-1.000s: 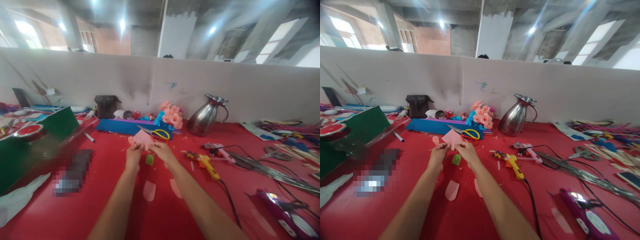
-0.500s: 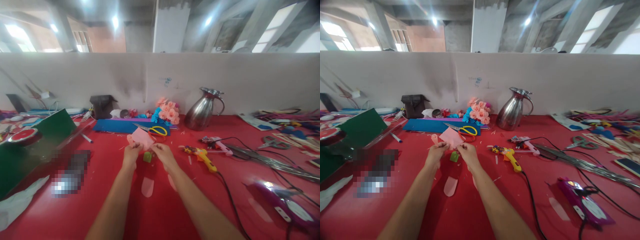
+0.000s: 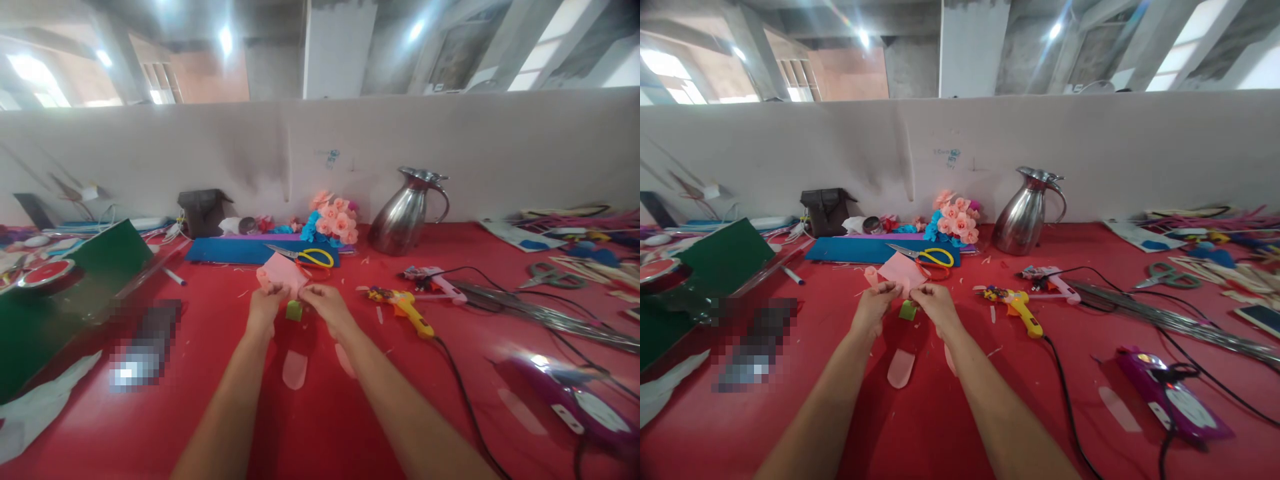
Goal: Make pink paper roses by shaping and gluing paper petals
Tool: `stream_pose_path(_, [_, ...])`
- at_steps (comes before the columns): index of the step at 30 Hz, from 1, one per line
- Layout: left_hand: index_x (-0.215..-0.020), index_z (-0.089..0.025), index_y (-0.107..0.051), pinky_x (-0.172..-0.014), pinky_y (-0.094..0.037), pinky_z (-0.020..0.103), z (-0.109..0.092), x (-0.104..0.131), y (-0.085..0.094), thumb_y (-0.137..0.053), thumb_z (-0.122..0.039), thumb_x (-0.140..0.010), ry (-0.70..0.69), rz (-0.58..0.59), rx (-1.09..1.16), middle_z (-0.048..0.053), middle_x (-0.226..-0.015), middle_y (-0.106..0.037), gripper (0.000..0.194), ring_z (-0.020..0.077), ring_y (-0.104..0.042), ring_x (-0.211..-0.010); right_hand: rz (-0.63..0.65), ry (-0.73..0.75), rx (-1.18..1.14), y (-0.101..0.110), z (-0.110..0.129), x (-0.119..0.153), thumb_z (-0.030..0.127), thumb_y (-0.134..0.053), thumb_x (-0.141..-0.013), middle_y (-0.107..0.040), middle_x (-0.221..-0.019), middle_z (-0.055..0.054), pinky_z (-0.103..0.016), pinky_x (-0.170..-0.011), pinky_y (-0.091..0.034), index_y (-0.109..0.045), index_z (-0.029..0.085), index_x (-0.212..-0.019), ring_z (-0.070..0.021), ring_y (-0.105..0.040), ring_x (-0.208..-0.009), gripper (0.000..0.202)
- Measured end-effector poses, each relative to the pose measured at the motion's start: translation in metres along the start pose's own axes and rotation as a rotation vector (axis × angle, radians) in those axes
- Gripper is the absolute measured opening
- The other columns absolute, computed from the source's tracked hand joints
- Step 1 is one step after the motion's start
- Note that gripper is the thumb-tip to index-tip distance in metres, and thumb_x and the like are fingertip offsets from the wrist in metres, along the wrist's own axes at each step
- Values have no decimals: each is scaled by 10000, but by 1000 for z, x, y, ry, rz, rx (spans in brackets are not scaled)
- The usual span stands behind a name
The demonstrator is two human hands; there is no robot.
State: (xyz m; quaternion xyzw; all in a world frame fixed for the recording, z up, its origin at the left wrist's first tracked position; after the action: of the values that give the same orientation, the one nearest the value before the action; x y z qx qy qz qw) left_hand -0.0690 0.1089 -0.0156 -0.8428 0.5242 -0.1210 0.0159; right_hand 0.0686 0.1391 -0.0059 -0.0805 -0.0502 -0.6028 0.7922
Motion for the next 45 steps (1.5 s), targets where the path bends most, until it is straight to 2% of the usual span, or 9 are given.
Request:
stream_pose_path(16, [-721,-128,-672,-593,-390,222,-1,4,-5,-720,-279,-516,34,24,34,9,-589,-608,259,100,-515,-560,21,46,68,2,0,-2,236,-585,-616,-594,-546,15,-203,-554,-393,-632,143,-609,-87,-511,-529,105])
stream_pose_path(23, [-707,-117,-678,-574,-410,228,0,0,0,-732,-250,-502,21,-13,-33,18,-568,-615,250,120,-545,-565,-40,47,106,7,-4,-4,236,-581,-607,-601,-554,10,-214,-546,-413,-605,147,-590,-95,-520,-522,93])
stream_pose_path(29, [-623,-123,-661,-576,-408,224,2,-6,12,-693,-223,-537,-19,-60,-114,22,-571,-625,136,132,-561,-584,-83,42,142,11,-5,-5,211,-557,-600,-584,-516,19,-205,-513,-409,-567,162,-565,-100,-530,-510,62])
stream_pose_path(31, [-653,-131,-677,-583,-405,228,3,-12,19,-688,-191,-528,-54,-96,-184,49,-634,-658,139,157,-584,-635,-93,35,149,14,-5,-6,206,-541,-605,-585,-516,17,-200,-510,-409,-552,165,-561,-98,-536,-511,61])
stream_pose_path(35, [-852,-150,-704,-565,-388,226,-2,-13,30,-686,-179,-535,-107,-195,-295,84,-805,-691,319,167,-589,-684,-52,13,175,15,-3,-7,205,-541,-603,-592,-514,14,-198,-499,-401,-546,162,-549,-93,-532,-496,69])
stream_pose_path(38, [-865,-123,-695,-488,-343,204,-3,-6,13,-653,-332,-628,-32,-43,-140,67,-744,-671,319,101,-516,-530,-1,1,198,16,3,-2,197,-560,-586,-599,-512,15,-196,-501,-391,-567,158,-554,-95,-537,-500,51])
stream_pose_path(40, [-842,-98,-690,-424,-273,190,1,4,-9,-690,-388,-594,87,163,-66,32,-587,-614,382,60,-415,-417,31,4,227,16,7,5,188,-557,-585,-595,-507,18,-195,-507,-384,-577,156,-554,-95,-537,-508,48])
stream_pose_path(42, [-820,-110,-686,-406,-236,176,2,16,-26,-752,-352,-522,133,317,-48,2,-540,-577,390,44,-384,-401,68,9,275,17,9,14,184,-547,-595,-582,-501,23,-196,-510,-380,-581,158,-559,-93,-527,-505,56])
stream_pose_path(45, [-664,-118,-665,-385,-202,171,5,26,-38,-766,-338,-503,135,392,-97,-12,-504,-543,291,28,-335,-379,132,20,387,28,8,26,182,-525,-623,-582,-517,20,-203,-517,-385,-592,169,-596,-106,-536,-523,74])
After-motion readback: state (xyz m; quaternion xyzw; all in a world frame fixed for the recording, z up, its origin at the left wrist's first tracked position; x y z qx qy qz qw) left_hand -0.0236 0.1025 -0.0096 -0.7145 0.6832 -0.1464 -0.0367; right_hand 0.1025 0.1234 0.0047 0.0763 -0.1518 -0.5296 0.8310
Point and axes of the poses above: each hand's wrist, its own x-axis away from the middle knuckle, its own y-axis out of the back of the hand, z = x × y, the point moved 8 cm from there along -x, towards the middle knuckle
